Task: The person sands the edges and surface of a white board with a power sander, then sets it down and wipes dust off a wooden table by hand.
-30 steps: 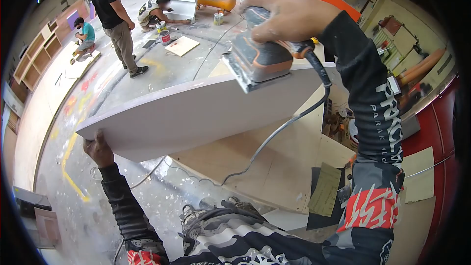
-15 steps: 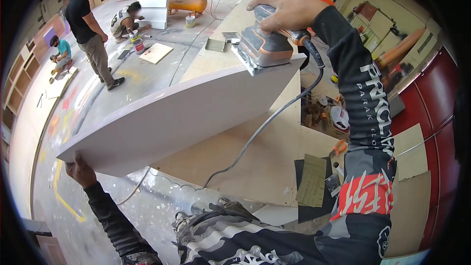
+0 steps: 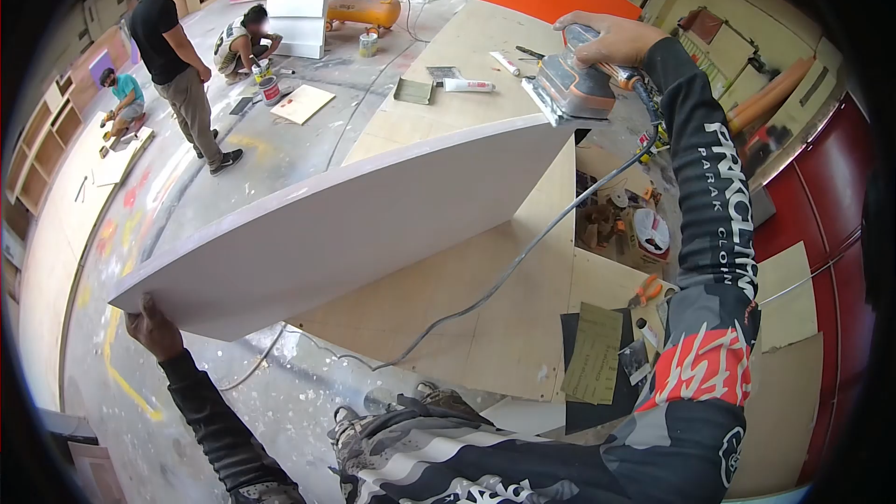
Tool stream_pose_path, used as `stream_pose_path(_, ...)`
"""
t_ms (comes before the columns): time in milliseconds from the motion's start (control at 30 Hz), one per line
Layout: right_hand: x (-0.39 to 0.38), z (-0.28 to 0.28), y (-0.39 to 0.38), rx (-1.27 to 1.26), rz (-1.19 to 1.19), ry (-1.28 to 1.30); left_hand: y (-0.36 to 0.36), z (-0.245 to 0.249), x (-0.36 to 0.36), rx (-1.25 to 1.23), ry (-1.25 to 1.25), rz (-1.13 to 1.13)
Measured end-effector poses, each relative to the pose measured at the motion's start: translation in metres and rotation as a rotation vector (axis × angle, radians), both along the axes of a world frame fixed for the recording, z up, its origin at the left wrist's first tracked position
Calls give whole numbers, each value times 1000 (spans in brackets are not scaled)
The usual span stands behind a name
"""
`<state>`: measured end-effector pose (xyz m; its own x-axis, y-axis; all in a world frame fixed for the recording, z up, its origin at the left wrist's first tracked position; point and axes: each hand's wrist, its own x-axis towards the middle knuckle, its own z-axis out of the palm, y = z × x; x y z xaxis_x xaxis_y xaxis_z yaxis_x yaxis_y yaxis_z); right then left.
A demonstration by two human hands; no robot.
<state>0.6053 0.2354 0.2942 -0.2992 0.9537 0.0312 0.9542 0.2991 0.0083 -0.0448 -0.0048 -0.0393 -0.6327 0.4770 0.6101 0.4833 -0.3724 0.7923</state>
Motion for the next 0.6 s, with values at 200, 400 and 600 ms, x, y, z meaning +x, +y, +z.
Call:
stream_pose_path(200,-5,-4,-1,28,2,56,2,7,10,2,-13,9)
stream_pose_path(400,-81,5,-24,20,95,4,12,22,15,28,-23,-20)
stream_pose_path(600,-165,21,-61,-10,203,20,15,39,17,9,24,-33)
